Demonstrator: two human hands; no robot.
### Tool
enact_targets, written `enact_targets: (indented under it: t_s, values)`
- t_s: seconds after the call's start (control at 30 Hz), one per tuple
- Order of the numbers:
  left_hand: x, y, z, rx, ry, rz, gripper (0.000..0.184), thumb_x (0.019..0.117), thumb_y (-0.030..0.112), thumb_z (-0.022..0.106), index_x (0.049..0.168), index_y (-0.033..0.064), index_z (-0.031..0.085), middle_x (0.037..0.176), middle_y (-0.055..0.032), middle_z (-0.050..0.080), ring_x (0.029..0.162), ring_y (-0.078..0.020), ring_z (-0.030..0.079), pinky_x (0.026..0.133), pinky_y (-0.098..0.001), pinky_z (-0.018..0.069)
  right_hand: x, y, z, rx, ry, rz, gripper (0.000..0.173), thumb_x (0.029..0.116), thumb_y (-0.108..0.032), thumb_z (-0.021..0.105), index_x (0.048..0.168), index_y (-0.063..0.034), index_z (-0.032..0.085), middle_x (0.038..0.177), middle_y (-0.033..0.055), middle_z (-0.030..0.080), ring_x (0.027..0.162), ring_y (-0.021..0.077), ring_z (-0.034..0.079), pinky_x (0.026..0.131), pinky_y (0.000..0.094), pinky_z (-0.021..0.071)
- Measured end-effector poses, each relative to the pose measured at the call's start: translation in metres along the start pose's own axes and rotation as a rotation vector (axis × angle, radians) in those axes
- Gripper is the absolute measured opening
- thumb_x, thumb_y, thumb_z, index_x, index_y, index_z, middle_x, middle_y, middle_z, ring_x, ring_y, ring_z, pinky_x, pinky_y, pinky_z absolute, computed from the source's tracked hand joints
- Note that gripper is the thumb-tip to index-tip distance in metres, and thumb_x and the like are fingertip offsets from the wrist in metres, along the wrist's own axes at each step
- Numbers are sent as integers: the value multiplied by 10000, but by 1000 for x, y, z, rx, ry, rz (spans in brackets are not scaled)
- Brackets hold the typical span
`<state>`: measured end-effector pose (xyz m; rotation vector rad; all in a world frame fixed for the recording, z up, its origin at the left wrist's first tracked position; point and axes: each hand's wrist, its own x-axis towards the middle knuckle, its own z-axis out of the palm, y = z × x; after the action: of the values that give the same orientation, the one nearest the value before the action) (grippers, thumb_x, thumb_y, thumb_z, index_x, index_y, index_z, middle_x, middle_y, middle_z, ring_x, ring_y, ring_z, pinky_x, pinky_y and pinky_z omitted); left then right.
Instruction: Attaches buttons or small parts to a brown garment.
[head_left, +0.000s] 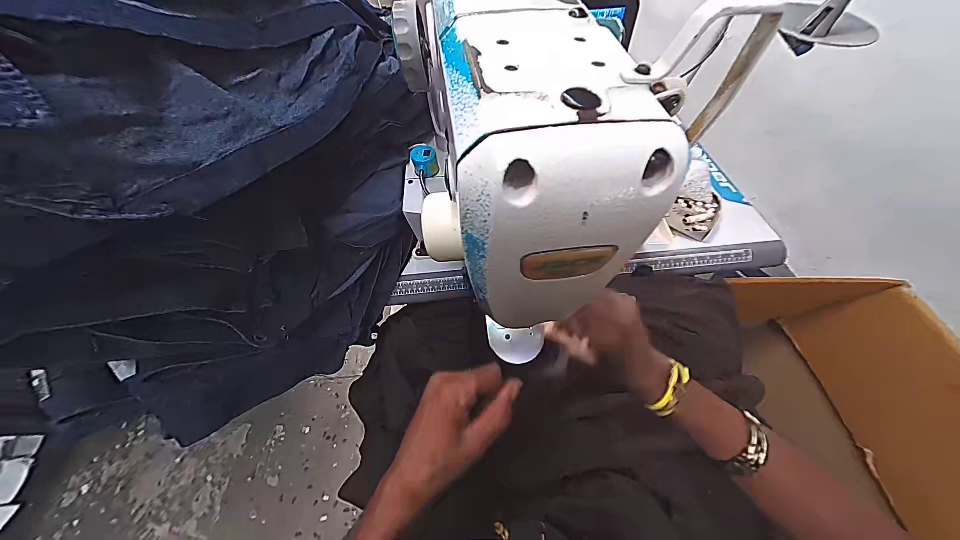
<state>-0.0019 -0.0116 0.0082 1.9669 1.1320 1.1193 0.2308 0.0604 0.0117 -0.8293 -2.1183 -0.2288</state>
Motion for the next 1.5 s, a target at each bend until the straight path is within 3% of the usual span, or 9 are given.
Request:
enact_targets:
  t_s: [0.07,0.23,0.37,0.5,0.63,0.73,1.0,1.27,1.5]
  values:
    - [-10,1,-4,-17,-32,-11,378,1020,309,590,714,90,556,549,48,440,483,26,387,457,-141,305,6,-16,10,-43,-51,-205,210,998,-115,556,822,-73,662,711,83,649,669,233,641,580,343,484]
    - [-8,1,-4,5,2,-56,259,1003,310,620,968,92,755,773,63,703,665,90,588,617,-96,472,15,-22,15,-27,-47,-79,212,937,-140,618,754,-54,683,703,90,690,700,225,696,601,327,532]
    - [-5,2,-12,-136,22,-40,232,992,268,654,953,61,752,832,53,726,742,82,628,687,-107,521,-3,-56,2,616,-251,282,431,1031,-469,540,1048,-44,613,850,60,665,797,123,643,752,279,539]
    - [-8,-21,-62,-36,141,-294,188,959,286,655,889,140,750,842,136,700,778,88,624,726,-128,523,-14,-33,-14,467,-224,422,349,984,-322,654,1119,-5,598,797,20,666,750,138,635,731,343,535]
    - [-20,-47,-77,22,219,-477,171,946,277,655,880,143,738,806,128,690,731,80,613,686,-131,503,-17,0,-9,448,-250,519,309,982,-359,654,1048,-67,576,669,-109,464,639,-5,444,701,224,407]
    - [-23,-53,-78,55,272,-506,181,956,267,654,896,119,738,809,117,684,721,78,610,680,-129,500,-8,0,-2,493,-311,553,296,963,-327,674,1039,-49,601,666,-100,496,583,-43,447,583,151,401]
    - [-12,-57,-76,119,269,-485,217,957,315,650,901,129,746,836,113,690,742,79,602,701,-146,489,-1,23,-15,472,-387,661,220,974,-267,650,1073,-74,609,773,-102,563,668,-76,506,647,124,440]
    - [-37,-76,-83,98,327,-562,204,956,273,636,882,104,723,808,104,675,729,81,601,695,-139,499,21,-20,18,452,-327,828,347,796,-271,782,1016,-32,659,755,-41,603,703,33,561,662,269,471]
    - [-26,-68,-80,111,323,-518,221,963,298,639,903,108,733,847,91,683,770,61,603,733,-177,499,6,11,0,630,-378,697,283,909,-247,740,1053,-32,626,788,-61,605,704,-28,549,694,199,487]
